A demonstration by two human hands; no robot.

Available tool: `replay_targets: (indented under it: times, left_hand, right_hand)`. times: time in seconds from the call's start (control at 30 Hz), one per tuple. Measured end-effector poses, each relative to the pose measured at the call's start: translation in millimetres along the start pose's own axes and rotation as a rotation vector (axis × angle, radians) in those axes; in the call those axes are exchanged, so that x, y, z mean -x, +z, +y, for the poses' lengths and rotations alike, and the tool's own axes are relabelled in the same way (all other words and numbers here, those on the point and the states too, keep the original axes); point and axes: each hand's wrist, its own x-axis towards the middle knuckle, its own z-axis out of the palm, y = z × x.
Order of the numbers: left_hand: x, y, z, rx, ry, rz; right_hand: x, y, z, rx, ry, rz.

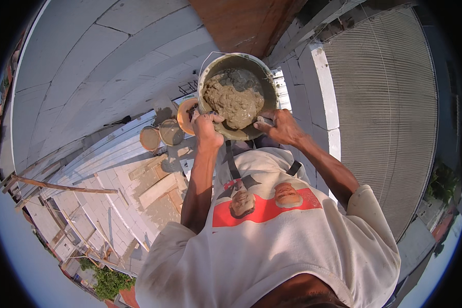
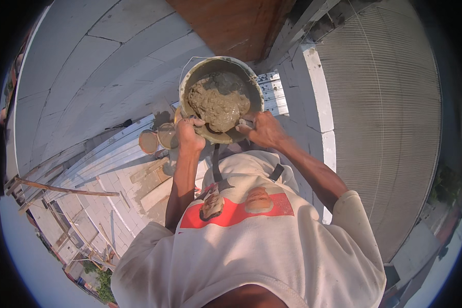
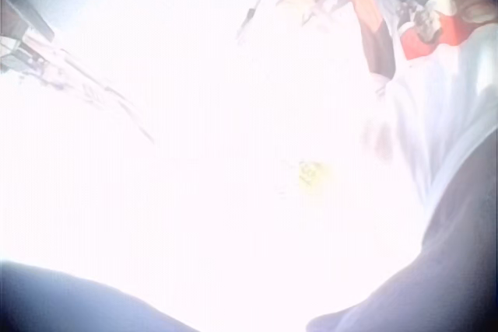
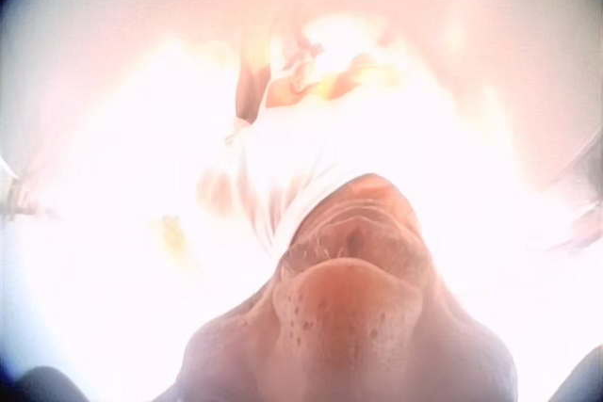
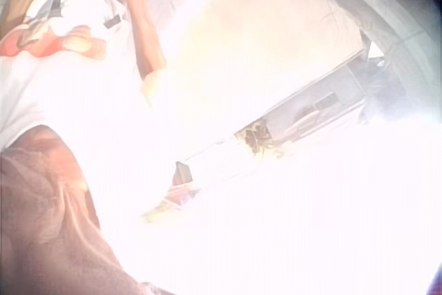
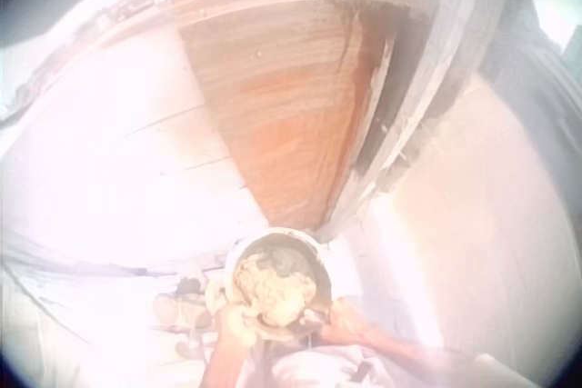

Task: The person scoops wet cement from a bucket using a trowel and applies it to a vertical wall surface. They repeatedly smooth the material onto the wall, working on a specific section of the structure.

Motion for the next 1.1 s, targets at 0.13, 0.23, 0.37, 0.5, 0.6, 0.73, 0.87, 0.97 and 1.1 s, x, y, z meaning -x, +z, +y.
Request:
replay_targets:
  times: [0.13, 0.23, 0.37, 0.5, 0.6, 0.73, 0.87, 0.97, 1.1]
  left_hand:
    - [-9, -9, -7, 0.076, -0.073, 0.025]
    - [-21, -39, -19, 0.133, -0.121, 0.062]
    - [-2, -6, -10, 0.267, -0.162, -0.001]
    - [0, -8, -17, 0.154, -0.073, 0.113]
    - [-15, -71, -35, 0.019, -0.057, 0.294]
    - [-20, -99, -51, -0.04, -0.166, 0.429]
    - [-21, -133, -71, -0.094, -0.221, 0.406]
    - [-18, -138, -79, -0.037, -0.196, 0.376]
    - [0, -132, -68, -0.067, -0.237, 0.422]
  right_hand:
    - [-2, -5, 9, 0.02, -0.206, 0.156]
    - [6, -27, -19, 0.078, -0.254, 0.086]
    - [29, -73, -48, 0.197, -0.378, 0.094]
    - [60, -130, -99, 0.229, -0.505, 0.169]
    - [100, -186, -188, -0.031, -0.389, 0.002]
    - [108, -275, -219, -0.418, -0.575, 0.116]
    - [71, -368, -215, -0.837, -0.772, 0.112]
    - [74, -379, -206, -0.738, -0.852, 0.347]
    - [70, -304, -159, -0.602, -0.857, 0.347]
